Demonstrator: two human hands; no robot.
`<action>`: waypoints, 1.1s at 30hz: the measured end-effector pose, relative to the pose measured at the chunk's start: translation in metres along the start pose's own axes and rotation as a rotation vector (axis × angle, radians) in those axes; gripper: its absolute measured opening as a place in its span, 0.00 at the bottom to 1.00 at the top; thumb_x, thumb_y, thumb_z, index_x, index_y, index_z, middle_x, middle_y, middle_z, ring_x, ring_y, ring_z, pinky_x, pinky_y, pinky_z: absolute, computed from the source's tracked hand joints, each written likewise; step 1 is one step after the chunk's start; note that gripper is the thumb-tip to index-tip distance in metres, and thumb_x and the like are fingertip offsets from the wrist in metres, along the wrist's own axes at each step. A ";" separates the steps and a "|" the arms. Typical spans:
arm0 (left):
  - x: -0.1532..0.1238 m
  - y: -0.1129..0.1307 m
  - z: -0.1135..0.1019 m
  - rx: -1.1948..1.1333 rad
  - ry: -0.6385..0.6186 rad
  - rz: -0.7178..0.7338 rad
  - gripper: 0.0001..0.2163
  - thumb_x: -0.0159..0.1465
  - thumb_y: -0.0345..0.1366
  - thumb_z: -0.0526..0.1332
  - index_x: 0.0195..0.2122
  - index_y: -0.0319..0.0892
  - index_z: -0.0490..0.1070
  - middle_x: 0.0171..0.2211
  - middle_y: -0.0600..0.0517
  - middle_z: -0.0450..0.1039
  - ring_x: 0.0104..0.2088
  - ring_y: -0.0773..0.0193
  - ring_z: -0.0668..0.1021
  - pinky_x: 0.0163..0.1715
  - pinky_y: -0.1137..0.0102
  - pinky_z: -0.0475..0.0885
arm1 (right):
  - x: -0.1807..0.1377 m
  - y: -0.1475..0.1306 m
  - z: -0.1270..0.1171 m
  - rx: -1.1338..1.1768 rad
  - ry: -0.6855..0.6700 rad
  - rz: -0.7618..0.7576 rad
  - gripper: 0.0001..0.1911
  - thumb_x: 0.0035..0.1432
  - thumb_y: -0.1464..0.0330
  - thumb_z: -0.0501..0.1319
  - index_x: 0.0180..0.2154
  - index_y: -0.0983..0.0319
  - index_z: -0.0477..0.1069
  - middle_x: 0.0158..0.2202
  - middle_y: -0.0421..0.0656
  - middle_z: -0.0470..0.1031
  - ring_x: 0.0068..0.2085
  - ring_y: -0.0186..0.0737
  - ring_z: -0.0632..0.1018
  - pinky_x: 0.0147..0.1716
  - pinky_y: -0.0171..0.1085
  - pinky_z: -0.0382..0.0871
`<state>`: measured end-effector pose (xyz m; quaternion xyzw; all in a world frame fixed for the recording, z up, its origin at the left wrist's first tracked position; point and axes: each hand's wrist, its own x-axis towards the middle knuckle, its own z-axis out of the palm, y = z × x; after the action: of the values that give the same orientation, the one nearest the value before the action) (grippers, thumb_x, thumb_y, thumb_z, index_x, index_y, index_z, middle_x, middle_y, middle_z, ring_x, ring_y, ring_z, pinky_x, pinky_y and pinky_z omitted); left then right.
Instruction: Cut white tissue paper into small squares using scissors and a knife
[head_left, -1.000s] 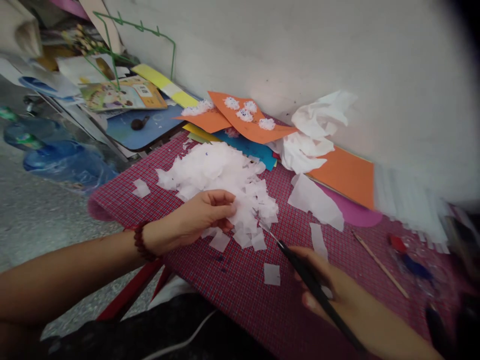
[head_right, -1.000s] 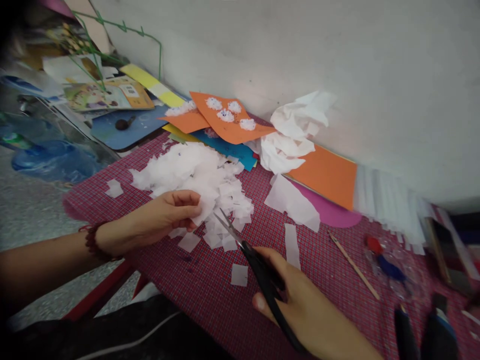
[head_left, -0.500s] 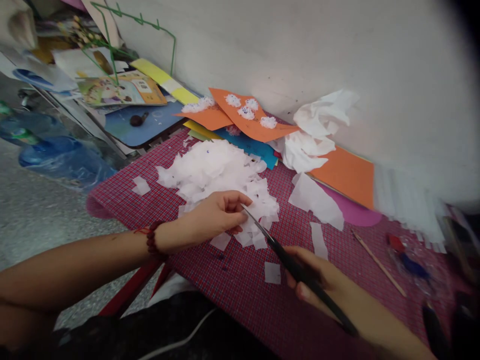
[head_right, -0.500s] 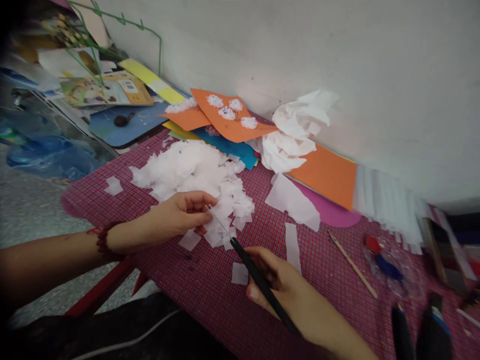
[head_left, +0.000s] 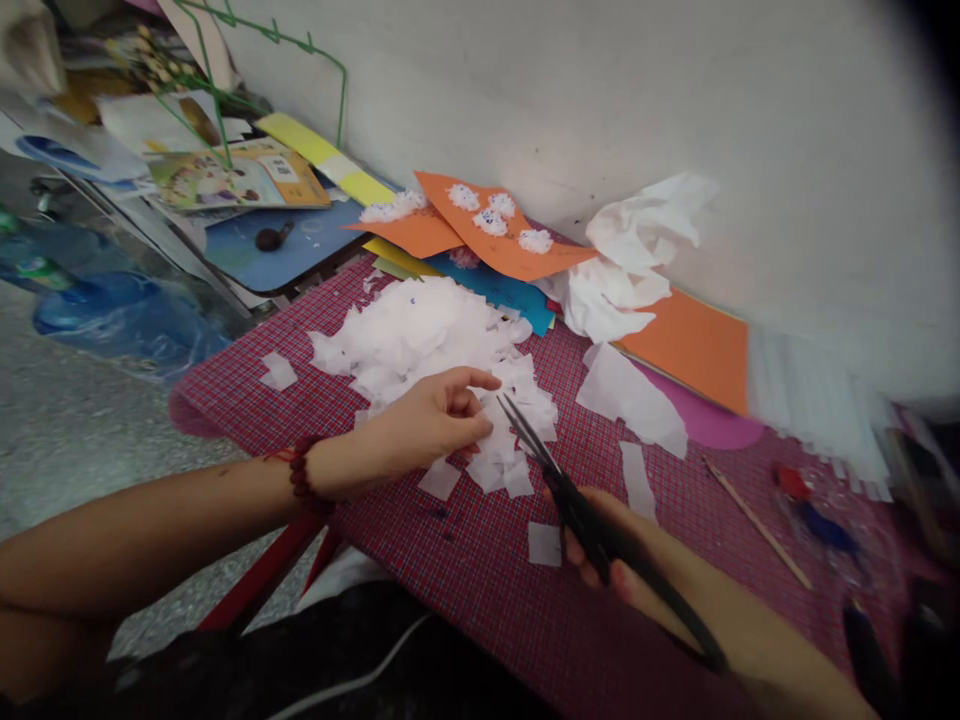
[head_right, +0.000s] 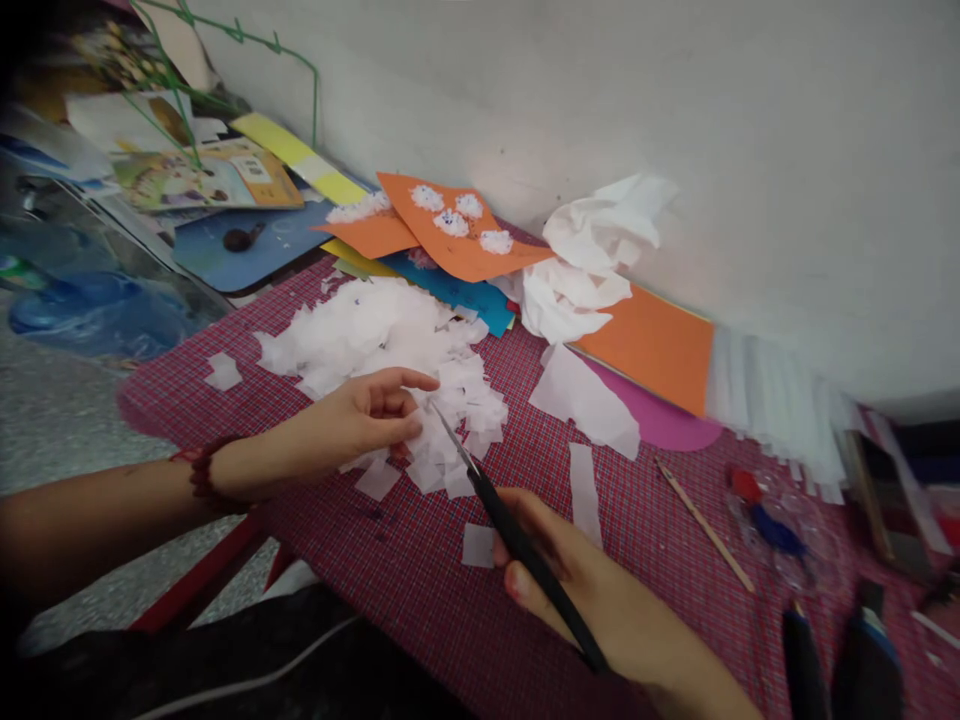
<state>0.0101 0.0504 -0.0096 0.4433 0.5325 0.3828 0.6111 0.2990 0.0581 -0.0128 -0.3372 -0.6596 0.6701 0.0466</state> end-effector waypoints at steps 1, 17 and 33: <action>0.000 0.001 -0.002 0.036 0.025 0.014 0.21 0.57 0.33 0.62 0.53 0.38 0.66 0.25 0.59 0.68 0.24 0.70 0.72 0.27 0.71 0.70 | -0.002 -0.001 -0.003 0.002 -0.012 -0.023 0.33 0.62 0.45 0.59 0.58 0.60 0.64 0.41 0.47 0.72 0.38 0.40 0.73 0.37 0.38 0.71; 0.008 0.022 0.026 0.064 -0.182 0.291 0.35 0.54 0.29 0.64 0.64 0.46 0.60 0.61 0.41 0.66 0.38 0.67 0.77 0.29 0.74 0.70 | -0.022 0.032 0.011 0.462 -0.053 -0.138 0.38 0.53 0.36 0.59 0.52 0.58 0.67 0.32 0.45 0.74 0.30 0.42 0.76 0.30 0.40 0.69; 0.038 0.008 0.069 1.529 0.004 0.842 0.14 0.64 0.27 0.59 0.50 0.41 0.74 0.61 0.39 0.68 0.62 0.43 0.67 0.64 0.41 0.52 | -0.053 0.045 -0.068 0.321 0.395 -0.359 0.51 0.39 0.34 0.65 0.61 0.52 0.63 0.42 0.46 0.79 0.46 0.54 0.80 0.44 0.52 0.71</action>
<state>0.0842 0.0795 -0.0112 0.8910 0.4365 0.1153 -0.0472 0.3915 0.0832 -0.0263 -0.3273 -0.5726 0.6682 0.3443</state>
